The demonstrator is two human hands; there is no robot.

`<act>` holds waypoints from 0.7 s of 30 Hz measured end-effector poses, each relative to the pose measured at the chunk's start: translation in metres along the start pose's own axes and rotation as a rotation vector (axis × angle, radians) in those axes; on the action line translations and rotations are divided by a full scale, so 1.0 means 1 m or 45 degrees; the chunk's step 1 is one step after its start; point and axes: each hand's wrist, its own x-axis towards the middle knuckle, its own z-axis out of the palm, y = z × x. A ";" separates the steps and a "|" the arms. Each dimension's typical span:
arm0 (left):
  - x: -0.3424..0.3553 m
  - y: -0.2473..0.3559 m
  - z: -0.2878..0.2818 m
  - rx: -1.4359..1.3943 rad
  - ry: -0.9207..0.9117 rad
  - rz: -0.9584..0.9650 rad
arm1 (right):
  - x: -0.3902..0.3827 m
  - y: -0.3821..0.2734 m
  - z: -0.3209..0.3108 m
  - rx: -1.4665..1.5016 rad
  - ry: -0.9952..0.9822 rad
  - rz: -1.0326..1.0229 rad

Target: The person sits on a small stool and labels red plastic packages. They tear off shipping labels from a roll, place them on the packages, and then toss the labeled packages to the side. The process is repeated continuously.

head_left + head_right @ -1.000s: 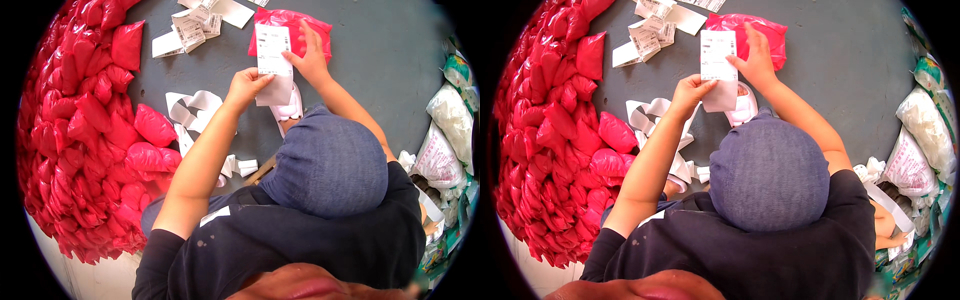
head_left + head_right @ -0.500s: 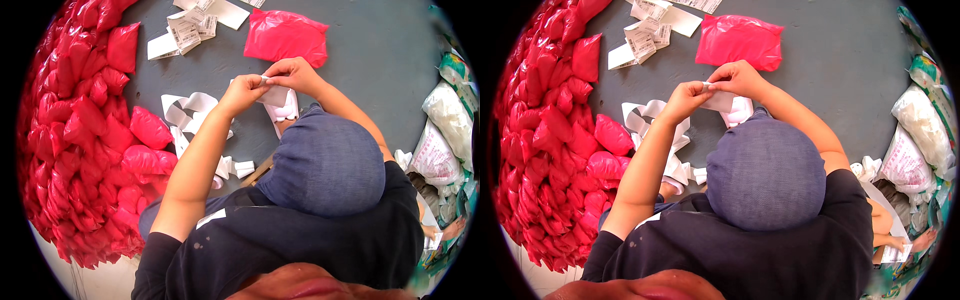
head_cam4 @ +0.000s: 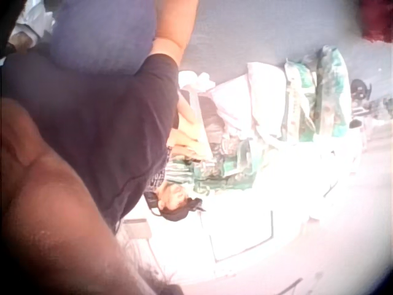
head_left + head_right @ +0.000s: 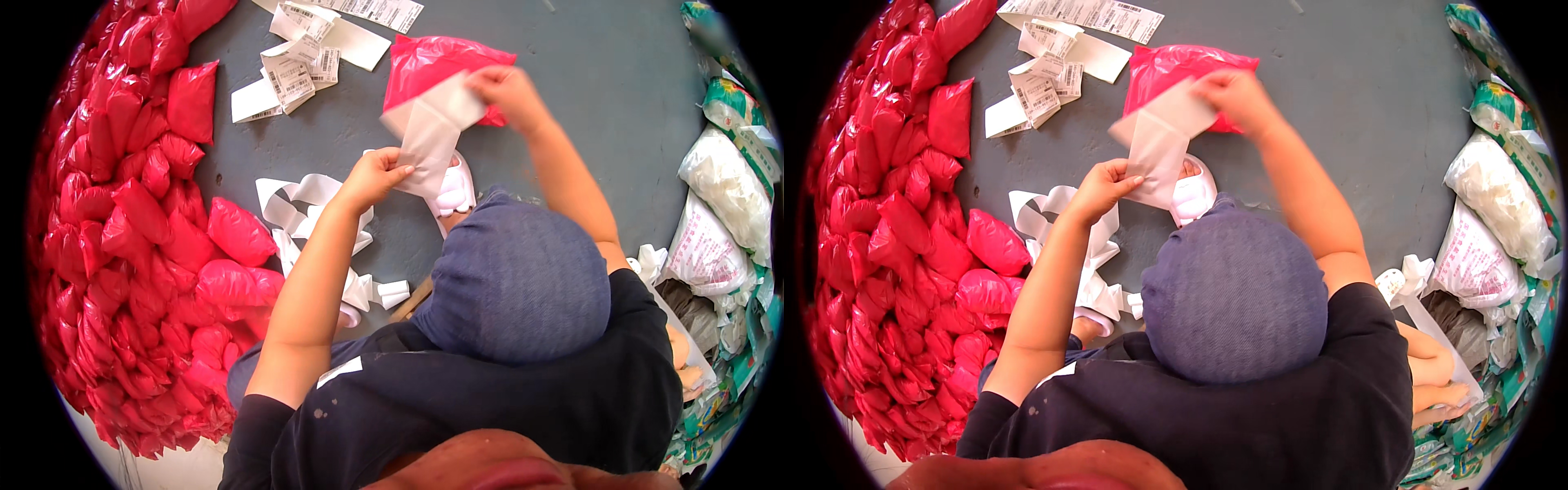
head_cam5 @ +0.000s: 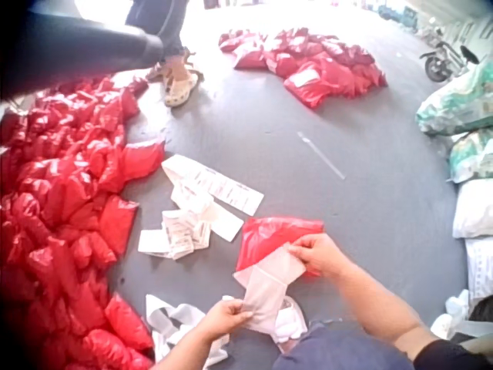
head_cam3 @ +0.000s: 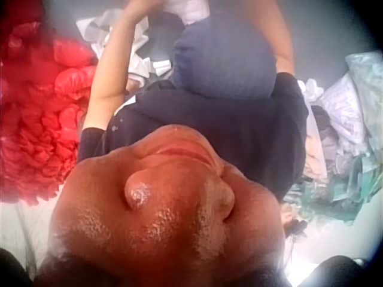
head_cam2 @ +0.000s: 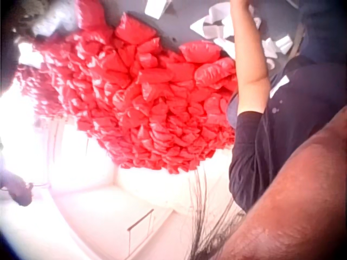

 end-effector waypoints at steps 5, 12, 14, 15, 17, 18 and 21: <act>0.003 -0.041 -0.035 0.137 -0.004 -0.036 | 0.042 -0.051 -0.120 -0.196 0.872 -0.392; -0.038 -0.083 -0.048 0.077 0.200 -0.111 | 0.030 -0.078 -0.050 -1.446 0.818 -1.627; -0.041 -0.080 -0.045 0.066 0.191 -0.123 | 0.040 -0.036 -0.045 -1.587 0.694 -1.621; -0.042 -0.080 -0.043 0.057 0.194 -0.129 | 0.038 -0.020 -0.029 -1.596 0.626 -1.524; -0.046 -0.079 -0.040 0.008 0.178 -0.095 | 0.033 0.022 -0.010 -1.682 0.434 -1.273; -0.046 -0.081 -0.041 0.016 0.153 -0.087 | 0.029 0.041 -0.003 -1.728 0.358 -1.214; -0.052 -0.079 -0.038 0.011 0.136 -0.069 | 0.019 0.055 0.009 -1.741 0.221 -1.077</act>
